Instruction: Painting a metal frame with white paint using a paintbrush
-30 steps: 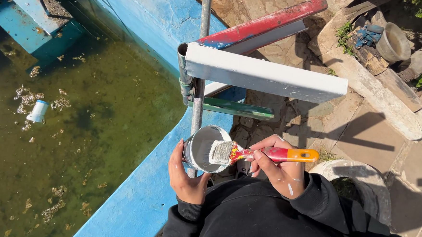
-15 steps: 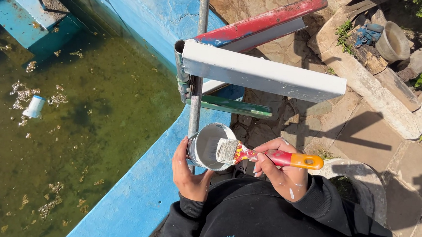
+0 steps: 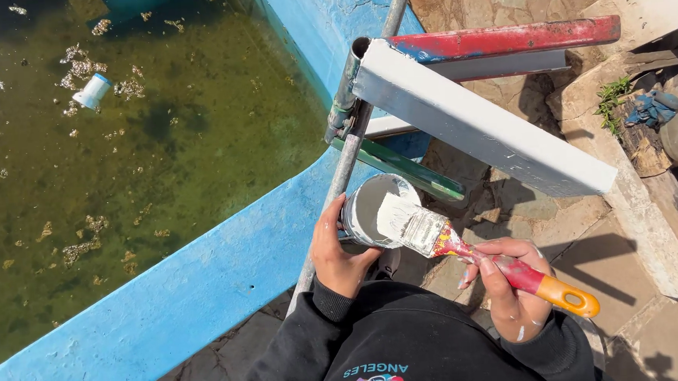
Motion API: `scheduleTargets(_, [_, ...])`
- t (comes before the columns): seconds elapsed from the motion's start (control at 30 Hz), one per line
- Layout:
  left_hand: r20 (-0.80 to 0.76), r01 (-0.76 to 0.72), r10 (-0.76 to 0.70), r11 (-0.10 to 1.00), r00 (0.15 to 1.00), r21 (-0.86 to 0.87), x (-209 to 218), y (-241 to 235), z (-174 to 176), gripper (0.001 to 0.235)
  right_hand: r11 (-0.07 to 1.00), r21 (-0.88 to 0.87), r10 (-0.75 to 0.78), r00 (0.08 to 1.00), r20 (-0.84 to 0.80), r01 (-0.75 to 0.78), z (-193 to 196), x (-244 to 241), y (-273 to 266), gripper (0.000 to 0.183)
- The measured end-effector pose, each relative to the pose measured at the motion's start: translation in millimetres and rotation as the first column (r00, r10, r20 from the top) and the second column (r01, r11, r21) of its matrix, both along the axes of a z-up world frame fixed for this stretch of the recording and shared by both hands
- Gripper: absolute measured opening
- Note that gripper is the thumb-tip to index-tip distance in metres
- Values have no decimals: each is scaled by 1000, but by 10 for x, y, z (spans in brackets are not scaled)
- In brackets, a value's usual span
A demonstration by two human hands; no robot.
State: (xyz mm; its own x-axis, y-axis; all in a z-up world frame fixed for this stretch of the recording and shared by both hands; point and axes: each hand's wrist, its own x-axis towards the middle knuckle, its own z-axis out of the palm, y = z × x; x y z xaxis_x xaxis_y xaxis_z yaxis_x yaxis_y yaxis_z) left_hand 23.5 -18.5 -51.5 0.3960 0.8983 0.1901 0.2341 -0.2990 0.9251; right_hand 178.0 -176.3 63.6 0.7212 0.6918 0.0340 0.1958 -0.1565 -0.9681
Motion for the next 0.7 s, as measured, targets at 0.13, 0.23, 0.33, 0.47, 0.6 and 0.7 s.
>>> scheduleTargets(0.13, [-5, -24, 25, 998, 1000, 61, 61, -15, -42, 85, 997, 80, -3, 999, -48, 7, -114, 133, -133, 18])
scheduleTargets(0.23, [3, -24, 24, 992, 1000, 123, 96, -16, 3, 81, 998, 59, -2, 1000, 23, 1, -127, 233, -196, 20])
scheduleTargets(0.33, [7, -12, 11, 988, 1000, 157, 158, -46, -11, 79, 1000, 21, 14, 996, 88, -16, -93, 342, -216, 20])
scheduleTargets(0.47, [23, -46, 43, 988, 999, 146, 272, -137, 30, 75, 997, -66, 42, 988, 149, -33, 110, 395, -158, 24])
scheduleTargets(0.6, [52, -104, 99, 989, 994, 107, 415, -267, -48, 78, 984, -102, 175, 906, 385, -147, 231, 475, -139, 21])
scheduleTargets(0.7, [-2, -191, 191, 981, 981, -3, 576, -336, -132, 88, 971, -31, 234, 912, 337, -238, 142, 623, -176, 20])
